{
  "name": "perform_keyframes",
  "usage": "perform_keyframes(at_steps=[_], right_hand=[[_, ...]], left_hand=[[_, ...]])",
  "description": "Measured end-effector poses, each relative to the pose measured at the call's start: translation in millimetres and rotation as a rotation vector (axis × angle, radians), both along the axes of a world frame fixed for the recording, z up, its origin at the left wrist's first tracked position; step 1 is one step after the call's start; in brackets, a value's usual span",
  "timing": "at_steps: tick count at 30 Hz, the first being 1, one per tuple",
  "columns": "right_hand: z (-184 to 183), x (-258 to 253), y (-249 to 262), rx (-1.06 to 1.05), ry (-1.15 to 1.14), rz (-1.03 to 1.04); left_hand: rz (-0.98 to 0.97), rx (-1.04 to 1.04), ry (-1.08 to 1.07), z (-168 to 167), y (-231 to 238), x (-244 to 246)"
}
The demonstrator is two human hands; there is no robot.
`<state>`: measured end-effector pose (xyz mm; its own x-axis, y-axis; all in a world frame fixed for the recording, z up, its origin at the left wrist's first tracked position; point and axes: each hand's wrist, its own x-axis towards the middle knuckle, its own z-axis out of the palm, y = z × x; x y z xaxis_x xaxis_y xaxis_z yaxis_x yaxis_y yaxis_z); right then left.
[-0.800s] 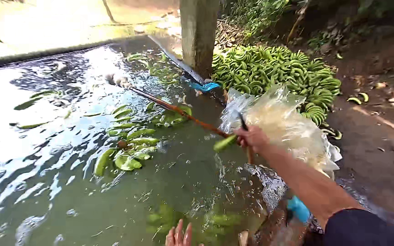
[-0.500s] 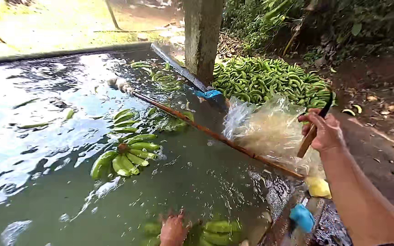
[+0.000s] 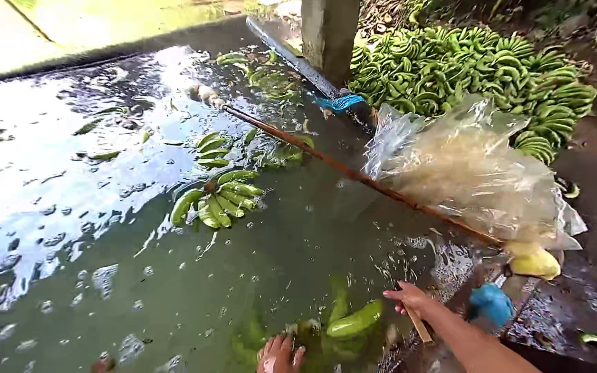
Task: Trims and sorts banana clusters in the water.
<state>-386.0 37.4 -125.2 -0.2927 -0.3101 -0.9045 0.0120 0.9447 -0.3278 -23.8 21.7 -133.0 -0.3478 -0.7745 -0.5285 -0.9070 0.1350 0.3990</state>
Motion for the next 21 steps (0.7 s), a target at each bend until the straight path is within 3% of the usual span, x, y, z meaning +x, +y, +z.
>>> perform_keyframes(at_steps=[2,4,6,9,12,15,17,21], right_hand=[[-4.8,7.0,-5.7,0.044,-0.014,0.0],[-7.7,18.0,-10.1,0.066,-0.021,0.004],[-10.1,28.3,-14.3,0.074,-0.02,0.048],[-14.6,34.7,-18.0,0.023,0.005,0.104],[-13.9,38.0,-22.7,-0.049,-0.003,0.153],[-1.3,38.1,-36.7,-0.1,0.017,0.303],[9.0,39.5,-50.0,-0.128,0.041,0.399],[22.5,33.8,-69.2,-0.245,0.12,0.4]], left_hand=[[0.232,-0.211,0.138,-14.3,21.6,20.8],[0.5,-0.392,0.124,-27.9,37.8,42.2],[0.885,-0.195,0.121,-20.0,40.0,57.6],[1.462,0.156,0.32,-5.7,31.5,65.3],[1.468,0.378,0.425,-9.7,33.7,75.6],[1.37,0.505,0.338,-14.3,38.2,69.2],[1.387,0.508,0.294,-9.0,37.3,55.5],[1.458,0.507,0.344,-31.5,48.8,52.4]])
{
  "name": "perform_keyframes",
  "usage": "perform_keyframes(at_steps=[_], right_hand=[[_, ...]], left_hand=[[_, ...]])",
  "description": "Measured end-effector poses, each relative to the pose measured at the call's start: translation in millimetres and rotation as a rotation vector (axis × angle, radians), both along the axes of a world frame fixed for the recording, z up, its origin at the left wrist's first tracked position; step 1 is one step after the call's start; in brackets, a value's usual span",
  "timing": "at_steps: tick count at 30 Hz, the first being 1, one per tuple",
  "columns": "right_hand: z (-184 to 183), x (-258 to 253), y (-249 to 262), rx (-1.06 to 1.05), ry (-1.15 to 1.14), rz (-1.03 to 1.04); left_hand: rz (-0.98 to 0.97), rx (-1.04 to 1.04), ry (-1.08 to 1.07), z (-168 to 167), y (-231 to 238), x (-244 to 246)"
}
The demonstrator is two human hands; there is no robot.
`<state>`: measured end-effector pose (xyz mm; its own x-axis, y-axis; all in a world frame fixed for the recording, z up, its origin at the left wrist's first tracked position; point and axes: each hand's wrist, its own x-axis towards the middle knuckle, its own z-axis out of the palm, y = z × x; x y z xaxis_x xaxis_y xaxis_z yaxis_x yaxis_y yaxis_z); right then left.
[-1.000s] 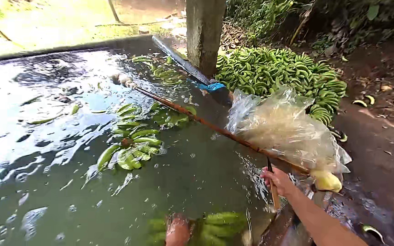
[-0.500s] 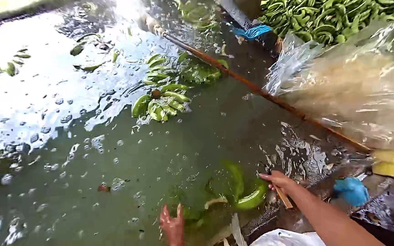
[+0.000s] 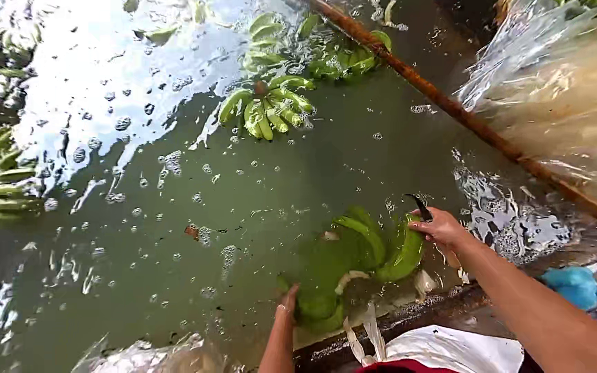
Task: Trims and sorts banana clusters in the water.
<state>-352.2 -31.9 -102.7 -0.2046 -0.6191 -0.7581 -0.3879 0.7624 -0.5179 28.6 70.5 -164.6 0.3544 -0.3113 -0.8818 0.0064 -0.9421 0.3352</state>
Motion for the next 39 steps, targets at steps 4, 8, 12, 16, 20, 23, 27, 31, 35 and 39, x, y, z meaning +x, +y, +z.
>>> perform_keyframes(at_steps=[4,8,12,16,20,23,27,31,35,39], right_hand=[[20.6,-10.9,-12.5,-0.121,0.131,-0.044],[52.3,-5.8,1.4,-0.039,0.039,0.183],[47.1,5.7,38.1,0.18,-0.106,0.4],[24.6,16.2,62.0,0.348,-0.12,0.172],[15.6,24.7,65.3,0.294,-0.161,-0.193],[12.0,29.0,62.1,0.245,-0.22,-0.334],[12.6,35.1,62.2,0.182,-0.293,-0.538],[14.5,32.2,61.2,0.129,-0.273,-0.624],[6.1,26.1,56.5,0.134,-0.273,-0.642],[2.8,26.1,55.5,0.117,-0.289,-0.67]], left_hand=[[0.067,-0.057,0.103,3.8,6.1,-13.5],[0.0,-0.09,0.046,16.4,6.6,-35.4],[0.013,-0.239,0.056,21.4,5.4,-56.7],[0.058,-0.255,0.103,34.2,-8.9,-75.3],[0.02,-0.225,0.108,39.6,-26.8,-82.5],[0.012,-0.234,0.117,43.4,-35.7,-87.8],[0.057,-0.306,0.156,42.9,-38.1,-99.6],[0.078,-0.347,0.16,41.6,-37.8,-112.4],[0.068,-0.384,0.144,44.8,-36.9,-122.6],[0.064,-0.444,0.136,47.0,-37.6,-125.3]])
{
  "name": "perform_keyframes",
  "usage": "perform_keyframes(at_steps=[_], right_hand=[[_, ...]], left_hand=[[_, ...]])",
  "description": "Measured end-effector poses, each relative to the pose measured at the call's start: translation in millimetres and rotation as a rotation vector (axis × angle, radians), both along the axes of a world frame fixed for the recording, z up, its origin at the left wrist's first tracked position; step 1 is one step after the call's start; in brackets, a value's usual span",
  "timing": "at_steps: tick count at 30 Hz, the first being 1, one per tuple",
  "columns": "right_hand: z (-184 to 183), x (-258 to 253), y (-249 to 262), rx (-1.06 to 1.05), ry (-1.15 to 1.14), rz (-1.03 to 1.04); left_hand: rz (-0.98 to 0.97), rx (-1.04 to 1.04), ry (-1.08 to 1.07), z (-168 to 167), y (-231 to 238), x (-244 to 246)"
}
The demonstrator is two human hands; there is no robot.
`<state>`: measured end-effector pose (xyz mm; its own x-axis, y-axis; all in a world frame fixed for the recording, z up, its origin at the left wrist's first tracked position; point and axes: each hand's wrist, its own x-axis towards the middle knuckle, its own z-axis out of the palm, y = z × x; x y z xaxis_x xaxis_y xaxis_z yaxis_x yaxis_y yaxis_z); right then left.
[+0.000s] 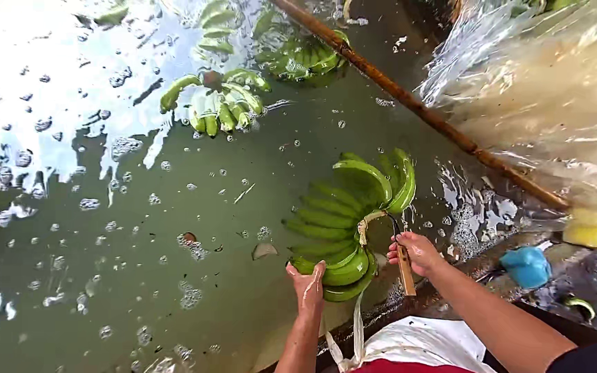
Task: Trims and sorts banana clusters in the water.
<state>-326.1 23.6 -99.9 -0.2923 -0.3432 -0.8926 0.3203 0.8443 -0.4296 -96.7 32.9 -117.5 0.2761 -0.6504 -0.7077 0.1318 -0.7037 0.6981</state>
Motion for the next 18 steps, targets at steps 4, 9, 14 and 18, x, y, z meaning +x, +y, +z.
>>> perform_keyframes(at_steps=[4,9,14,18], right_hand=[[1.3,1.3,1.2,0.01,0.006,0.02],[2.1,6.2,-7.0,-0.018,-0.005,-0.015],[-3.0,6.7,-18.7,-0.003,-0.056,-0.031],[-17.6,2.0,-31.5,0.085,0.065,0.099]], left_hand=[[-0.012,-0.015,0.005,-1.4,-0.7,2.8],[-0.04,0.008,-0.003,-1.2,-5.0,6.6],[-0.026,0.01,-0.013,2.5,-4.2,1.4],[-0.021,-0.044,-0.048,6.8,4.1,-9.6]])
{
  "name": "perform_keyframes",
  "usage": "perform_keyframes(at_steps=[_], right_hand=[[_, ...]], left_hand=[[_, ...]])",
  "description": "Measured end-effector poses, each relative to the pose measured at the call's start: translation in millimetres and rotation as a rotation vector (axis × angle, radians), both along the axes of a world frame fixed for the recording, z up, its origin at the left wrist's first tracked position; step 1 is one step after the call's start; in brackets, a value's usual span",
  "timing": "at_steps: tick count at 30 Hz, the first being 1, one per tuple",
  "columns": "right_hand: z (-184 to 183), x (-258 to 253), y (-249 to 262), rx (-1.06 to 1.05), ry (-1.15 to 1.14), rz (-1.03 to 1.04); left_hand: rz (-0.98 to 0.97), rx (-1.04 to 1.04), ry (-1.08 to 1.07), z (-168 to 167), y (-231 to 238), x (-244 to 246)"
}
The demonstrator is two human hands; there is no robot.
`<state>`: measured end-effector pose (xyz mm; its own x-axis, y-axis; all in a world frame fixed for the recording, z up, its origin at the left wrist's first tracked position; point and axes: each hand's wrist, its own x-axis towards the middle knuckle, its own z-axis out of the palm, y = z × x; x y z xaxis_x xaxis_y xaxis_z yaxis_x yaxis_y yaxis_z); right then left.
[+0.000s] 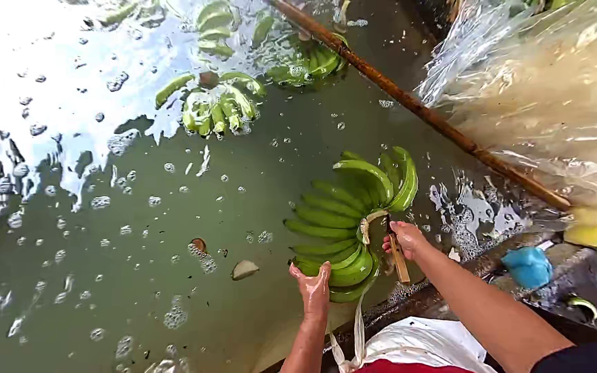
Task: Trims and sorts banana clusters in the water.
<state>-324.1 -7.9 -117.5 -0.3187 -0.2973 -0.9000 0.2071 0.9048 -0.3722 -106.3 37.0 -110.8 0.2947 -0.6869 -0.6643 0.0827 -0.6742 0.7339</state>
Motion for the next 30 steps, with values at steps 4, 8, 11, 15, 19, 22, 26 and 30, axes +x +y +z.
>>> perform_keyframes(at_steps=[4,8,11,15,19,22,26,30], right_hand=[[-18.4,6.7,-17.8,0.041,0.225,0.301],[-12.5,14.9,-20.9,0.101,0.189,0.278],[28.8,6.4,4.5,0.036,-0.216,0.161],[34.9,-20.1,-1.3,-0.131,0.021,0.101],[7.3,-61.3,-43.0,-0.147,0.317,0.239],[-3.5,-60.3,-62.4,-0.096,0.298,0.034],[-29.8,-54.9,-58.8,-0.119,0.178,-0.329],[-38.7,-58.6,-43.7,-0.158,0.041,-0.419]], left_hand=[[-0.053,-0.051,-0.085,5.8,6.4,-12.0],[-0.063,-0.137,-0.173,1.9,5.4,-28.2],[-0.066,-0.167,-0.165,-6.1,0.1,-24.5],[-0.106,-0.194,-0.191,-15.0,3.6,-13.7],[-0.12,-0.213,-0.197,-21.9,1.9,8.5],[-0.136,-0.22,-0.193,-25.0,-1.4,29.9],[-0.116,-0.19,-0.155,-23.7,-1.8,51.8],[-0.114,-0.176,-0.133,-23.2,-0.1,72.3]])
